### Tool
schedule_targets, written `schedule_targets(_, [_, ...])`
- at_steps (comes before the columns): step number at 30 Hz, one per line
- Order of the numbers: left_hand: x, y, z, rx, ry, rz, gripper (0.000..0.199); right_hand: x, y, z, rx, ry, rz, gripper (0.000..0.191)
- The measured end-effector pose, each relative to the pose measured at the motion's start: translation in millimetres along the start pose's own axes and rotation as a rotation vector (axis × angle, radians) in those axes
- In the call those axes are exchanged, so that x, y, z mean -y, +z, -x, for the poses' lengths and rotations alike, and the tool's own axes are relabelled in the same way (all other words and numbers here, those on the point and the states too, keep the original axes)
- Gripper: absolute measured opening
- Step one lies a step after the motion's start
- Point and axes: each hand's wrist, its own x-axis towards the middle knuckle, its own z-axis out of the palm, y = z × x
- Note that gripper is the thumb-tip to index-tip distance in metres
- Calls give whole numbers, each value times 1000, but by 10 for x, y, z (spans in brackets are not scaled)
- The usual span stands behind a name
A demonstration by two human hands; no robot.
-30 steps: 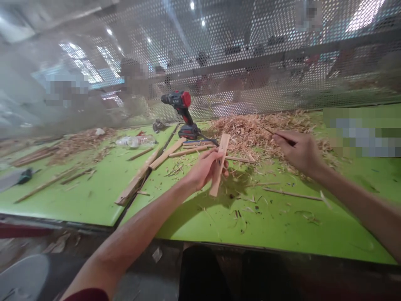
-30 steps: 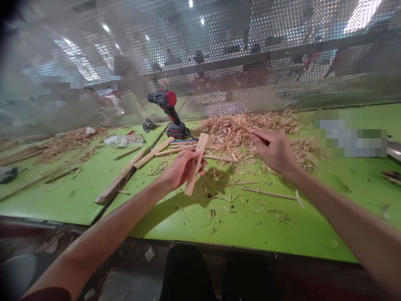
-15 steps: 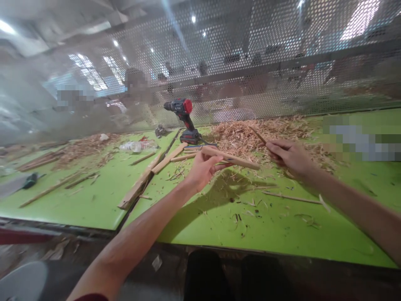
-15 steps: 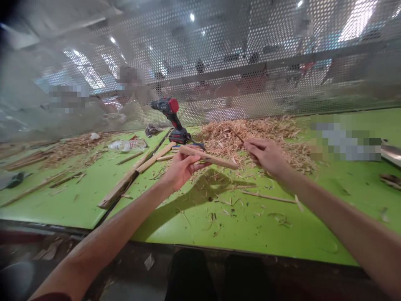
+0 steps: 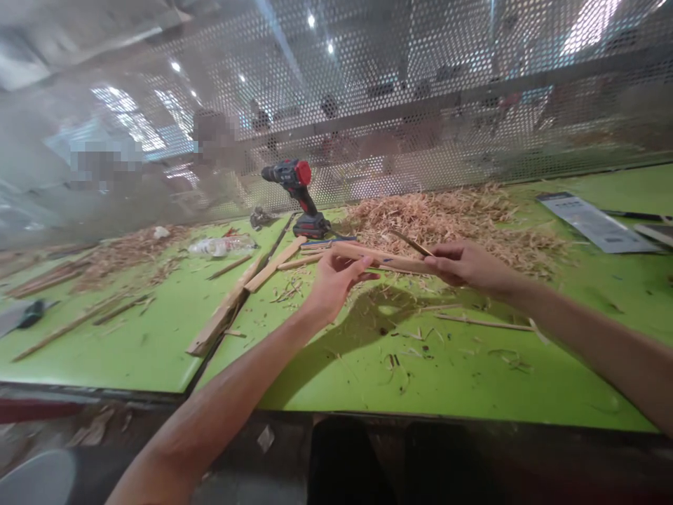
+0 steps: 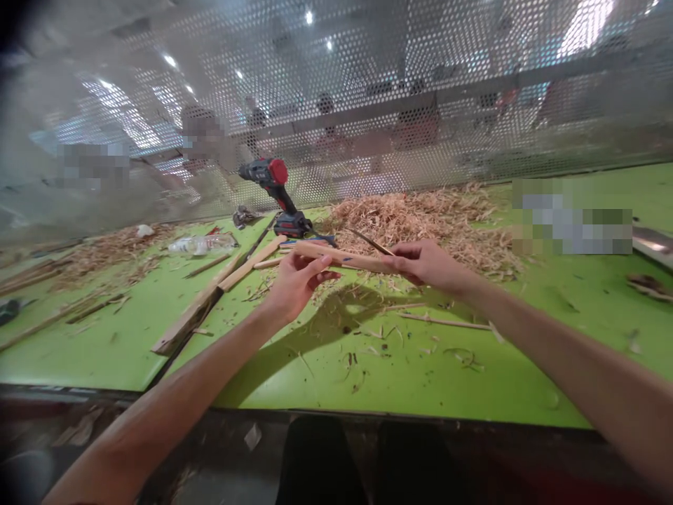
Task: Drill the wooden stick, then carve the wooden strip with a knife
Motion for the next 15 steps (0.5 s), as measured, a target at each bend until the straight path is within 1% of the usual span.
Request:
schedule_targets(2, [-9,-8,-6,1,-1,-6,30,46,-32,15,32,-4,42,43])
schedule_targets(3, [-20,-15,-9,9,-7,-13,27,55,-54,19,26,6,50,41])
schedule_targets(5, [-53,-33,-10,40,-29,-38,23,45,-111,22,-8,27,43,39])
schedule_targets(7, [-97,-46,1,102,-74,-100,20,9,-174,18,-67,29,13,40])
schedule_targets(9, [-138,-41,26,201,-153,-199,18,-21,-213,13,-126,21,-23,41])
schedule_targets(12, [-158,2,80,396,-321,-341,22,-6,-182,13,-227,25,-62,44])
schedule_targets(14, [-137,31,109,513,-429,-352,21,31,-126,20,-279,31,-64,44])
schedule_targets(15, [-119,38,117,549,-470,-332,18,48,-103,26,-310,24,-43,42])
